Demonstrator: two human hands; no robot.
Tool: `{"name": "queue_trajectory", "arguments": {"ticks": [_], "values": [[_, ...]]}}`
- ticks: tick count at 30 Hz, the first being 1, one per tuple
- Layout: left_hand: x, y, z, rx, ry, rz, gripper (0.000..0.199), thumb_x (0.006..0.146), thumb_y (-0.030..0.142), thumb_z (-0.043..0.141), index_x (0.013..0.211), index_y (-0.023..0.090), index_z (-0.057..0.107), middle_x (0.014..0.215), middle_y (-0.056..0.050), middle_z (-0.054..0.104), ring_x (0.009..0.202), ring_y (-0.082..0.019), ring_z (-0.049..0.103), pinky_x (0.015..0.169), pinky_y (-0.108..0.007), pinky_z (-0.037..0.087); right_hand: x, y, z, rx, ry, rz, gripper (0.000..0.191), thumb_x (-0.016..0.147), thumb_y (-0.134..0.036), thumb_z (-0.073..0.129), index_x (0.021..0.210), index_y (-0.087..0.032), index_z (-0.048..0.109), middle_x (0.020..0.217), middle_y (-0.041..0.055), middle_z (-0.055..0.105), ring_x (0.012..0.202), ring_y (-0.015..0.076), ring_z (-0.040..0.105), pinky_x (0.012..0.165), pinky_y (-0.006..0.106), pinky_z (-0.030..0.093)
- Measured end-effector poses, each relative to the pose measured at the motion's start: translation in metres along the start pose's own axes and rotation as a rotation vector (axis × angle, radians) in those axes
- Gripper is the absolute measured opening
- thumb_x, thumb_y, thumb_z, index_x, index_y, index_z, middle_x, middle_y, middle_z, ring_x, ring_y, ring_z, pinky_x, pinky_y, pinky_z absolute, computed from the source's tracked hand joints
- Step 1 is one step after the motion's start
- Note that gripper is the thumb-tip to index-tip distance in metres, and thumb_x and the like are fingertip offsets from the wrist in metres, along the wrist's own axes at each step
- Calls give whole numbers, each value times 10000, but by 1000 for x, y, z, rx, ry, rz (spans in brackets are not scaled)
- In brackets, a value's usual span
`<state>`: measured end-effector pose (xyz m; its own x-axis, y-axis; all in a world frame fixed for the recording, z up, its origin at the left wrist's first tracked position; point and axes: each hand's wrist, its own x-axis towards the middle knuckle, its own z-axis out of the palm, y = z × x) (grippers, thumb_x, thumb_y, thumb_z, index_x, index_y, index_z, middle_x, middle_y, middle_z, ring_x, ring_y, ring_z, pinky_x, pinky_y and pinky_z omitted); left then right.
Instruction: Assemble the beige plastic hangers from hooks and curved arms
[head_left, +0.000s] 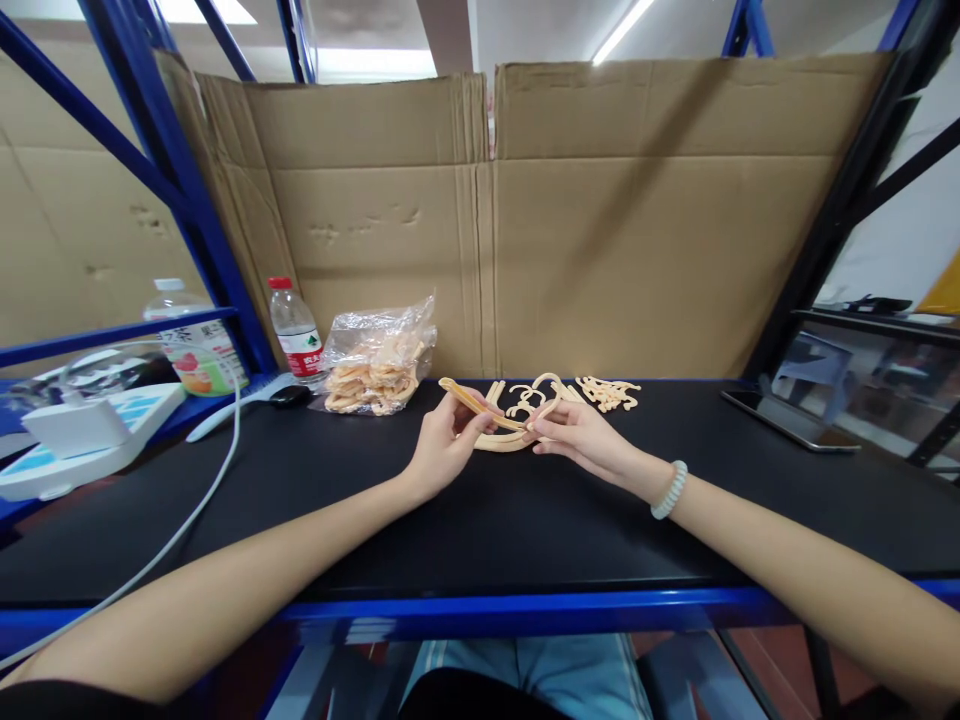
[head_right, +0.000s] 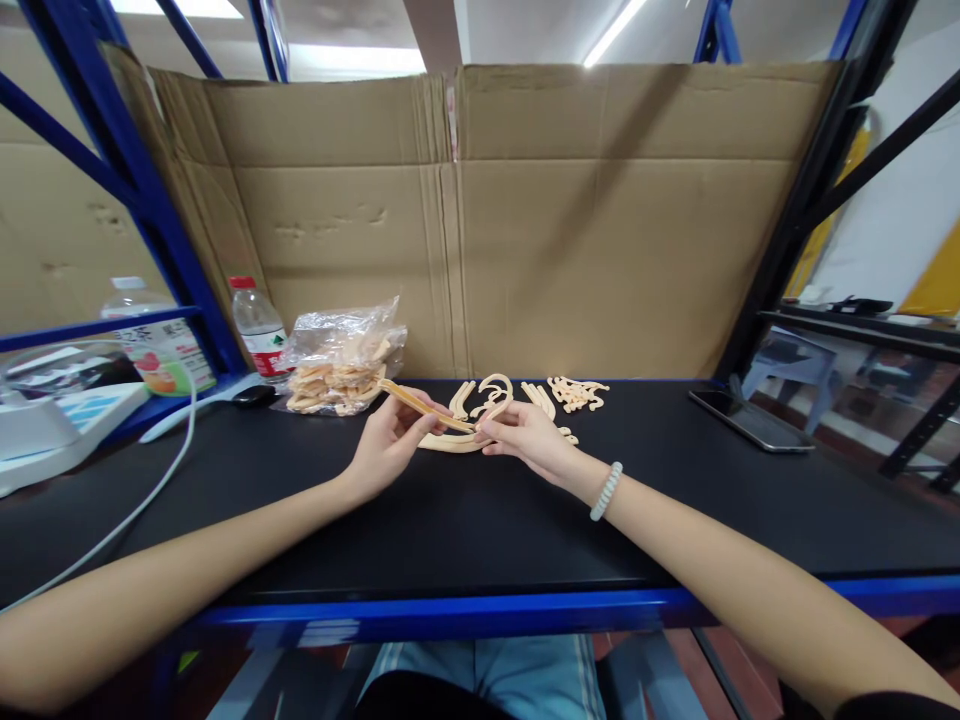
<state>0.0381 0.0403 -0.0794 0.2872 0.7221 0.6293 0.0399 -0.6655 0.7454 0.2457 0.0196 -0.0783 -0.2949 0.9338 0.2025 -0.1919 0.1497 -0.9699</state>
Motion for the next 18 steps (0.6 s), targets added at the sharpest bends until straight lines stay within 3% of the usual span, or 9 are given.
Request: {"name": "queue_trajectory", "arguments": {"ticks": [6, 13, 18], "values": [[-4, 2, 1, -3, -61, 5, 200, 840, 316, 582, 950, 172, 499, 918, -73, 681, 797, -184, 672, 748, -320, 555, -3, -2, 2, 81, -75, 84, 286, 645, -317, 816, 776, -165, 612, 867, 28, 648, 921, 224, 660, 736, 293, 533], [-9, 5, 4, 27, -63, 40, 161, 839, 274, 581, 943, 171, 513, 923, -77, 684, 847, -199, 678, 768, -318, 554, -4, -1, 3, 68, -68, 130, 275, 618, -275, 832, 762, -161, 628, 847, 42, 675, 867, 219, 678, 852, 358, 524], [-11, 2, 5, 16, -60, 51, 131, 836, 231, 577, 930, 169, 510, 904, -72, 683, 824, -189, 679, 725, -293, 555, -5, 4, 5, 36, -31, 91, 300, 609, -302, 835, 762, -160, 620, 814, 33, 672, 825, 218, 684, 854, 376, 532]]}}
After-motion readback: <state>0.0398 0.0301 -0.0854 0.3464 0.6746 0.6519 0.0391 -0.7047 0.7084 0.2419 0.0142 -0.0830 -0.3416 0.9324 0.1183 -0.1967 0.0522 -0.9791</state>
